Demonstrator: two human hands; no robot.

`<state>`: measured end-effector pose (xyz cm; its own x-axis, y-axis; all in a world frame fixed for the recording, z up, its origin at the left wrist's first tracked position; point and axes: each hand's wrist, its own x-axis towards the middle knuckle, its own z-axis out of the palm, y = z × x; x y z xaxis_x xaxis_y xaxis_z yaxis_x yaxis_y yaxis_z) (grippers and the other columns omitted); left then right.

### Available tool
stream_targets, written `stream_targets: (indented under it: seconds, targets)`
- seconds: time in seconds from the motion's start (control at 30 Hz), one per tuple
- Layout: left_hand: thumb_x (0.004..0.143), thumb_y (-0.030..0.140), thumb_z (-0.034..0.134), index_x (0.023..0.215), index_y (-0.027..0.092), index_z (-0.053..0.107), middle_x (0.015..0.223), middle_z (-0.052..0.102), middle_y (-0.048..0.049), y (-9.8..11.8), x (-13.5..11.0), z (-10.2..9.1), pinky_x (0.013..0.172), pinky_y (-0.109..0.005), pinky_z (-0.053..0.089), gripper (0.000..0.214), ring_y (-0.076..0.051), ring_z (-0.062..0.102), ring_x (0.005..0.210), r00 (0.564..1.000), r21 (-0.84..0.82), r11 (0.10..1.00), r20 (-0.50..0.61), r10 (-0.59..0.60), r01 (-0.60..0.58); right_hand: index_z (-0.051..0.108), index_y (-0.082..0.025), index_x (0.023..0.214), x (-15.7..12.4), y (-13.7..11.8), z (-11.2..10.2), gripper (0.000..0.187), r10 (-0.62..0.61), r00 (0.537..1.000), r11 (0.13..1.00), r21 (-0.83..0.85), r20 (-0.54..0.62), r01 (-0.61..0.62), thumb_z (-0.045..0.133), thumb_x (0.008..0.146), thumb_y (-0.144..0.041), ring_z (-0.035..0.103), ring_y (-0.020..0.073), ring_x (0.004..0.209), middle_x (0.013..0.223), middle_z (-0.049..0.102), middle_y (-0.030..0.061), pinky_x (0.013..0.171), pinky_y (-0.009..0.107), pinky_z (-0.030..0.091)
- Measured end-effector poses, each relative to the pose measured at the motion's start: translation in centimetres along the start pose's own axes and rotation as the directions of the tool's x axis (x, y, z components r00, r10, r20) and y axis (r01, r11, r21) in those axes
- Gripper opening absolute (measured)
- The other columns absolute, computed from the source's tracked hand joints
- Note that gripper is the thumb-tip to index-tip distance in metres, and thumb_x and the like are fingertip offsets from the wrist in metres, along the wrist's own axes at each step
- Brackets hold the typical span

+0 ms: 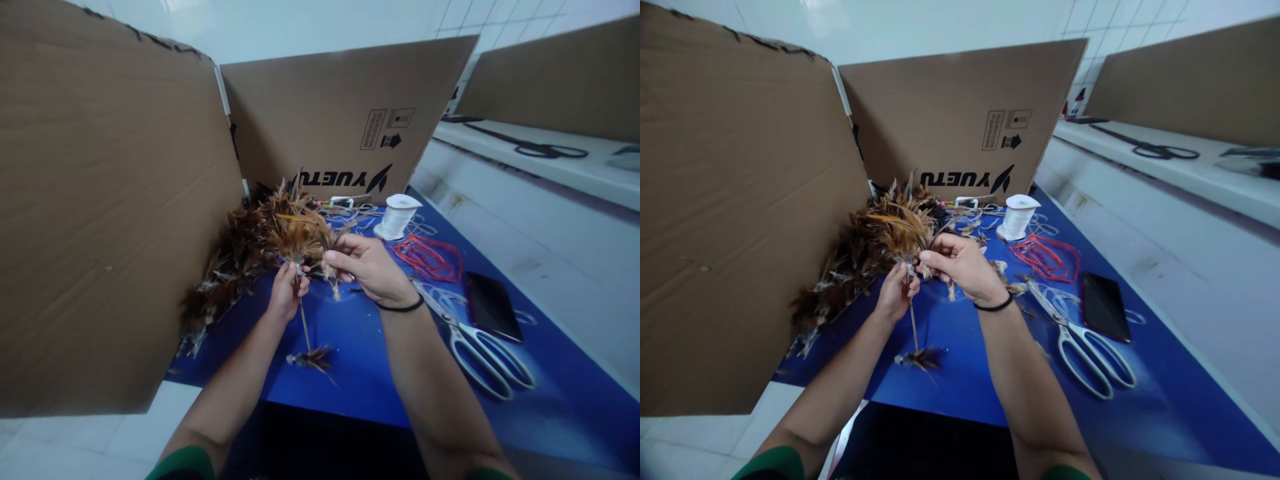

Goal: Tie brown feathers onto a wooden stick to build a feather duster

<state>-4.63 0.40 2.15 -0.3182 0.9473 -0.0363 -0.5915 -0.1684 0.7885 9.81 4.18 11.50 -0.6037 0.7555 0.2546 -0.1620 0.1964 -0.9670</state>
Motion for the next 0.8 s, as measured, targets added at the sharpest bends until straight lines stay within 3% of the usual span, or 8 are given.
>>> stream_targets:
  seconds: [0.2,0.4,0.6,0.8]
  targets:
    - [0.067,0.034,0.072,0.078,0.017,0.044,0.066,0.055,0.0012,-0.3,0.3,-0.3,0.037,-0.016,0.024,0.034,-0.006,0.046,0.046,1.0,-0.026,0.999,-0.011,-0.026,0.026,0.052,-0.015,0.067,1.5,2.5,0.5,0.032,0.108,0.994,0.994,-0.03,0.031,-0.107,0.071,0.068,-0.041,0.044,0.0038,0.038,0.055,0.061,-0.0005,0.035,0.016,0.03]
    - [0.066,0.03,0.073,0.081,0.018,0.044,0.062,0.055,0.0031,-0.5,0.5,-0.5,0.037,-0.015,0.022,0.034,-0.005,0.043,0.043,0.998,-0.002,0.999,-0.037,-0.046,0.046,0.052,-0.014,0.063,2.5,4.3,1.0,0.031,0.194,0.981,0.98,-0.051,0.001,-0.193,0.072,0.064,-0.037,0.047,0.0043,0.039,0.054,0.061,0.0,0.035,0.015,0.034]
    - [0.078,0.035,0.058,0.081,0.019,0.044,0.059,0.053,0.0031,-0.5,0.7,-0.4,0.035,-0.017,0.023,0.021,-0.007,0.044,0.041,0.993,0.022,1.0,-0.118,0.019,-0.017,0.052,-0.014,0.065,3.1,5.7,0.9,0.028,0.226,0.968,0.974,0.0,-0.107,-0.227,0.073,0.059,-0.032,0.052,0.0069,0.042,0.051,0.06,-0.0006,0.033,0.014,0.034]
    - [0.078,0.031,0.057,0.088,0.02,0.046,0.056,0.052,0.0047,-0.6,0.7,-0.2,0.039,-0.016,0.028,0.019,-0.007,0.045,0.042,0.981,0.152,0.988,-0.191,0.014,0.016,0.052,-0.014,0.063,3.2,6.6,1.4,0.027,0.223,0.97,0.975,-0.002,-0.102,-0.224,0.073,0.06,-0.032,0.054,0.0083,0.044,0.051,0.06,0.0001,0.034,0.015,0.036]
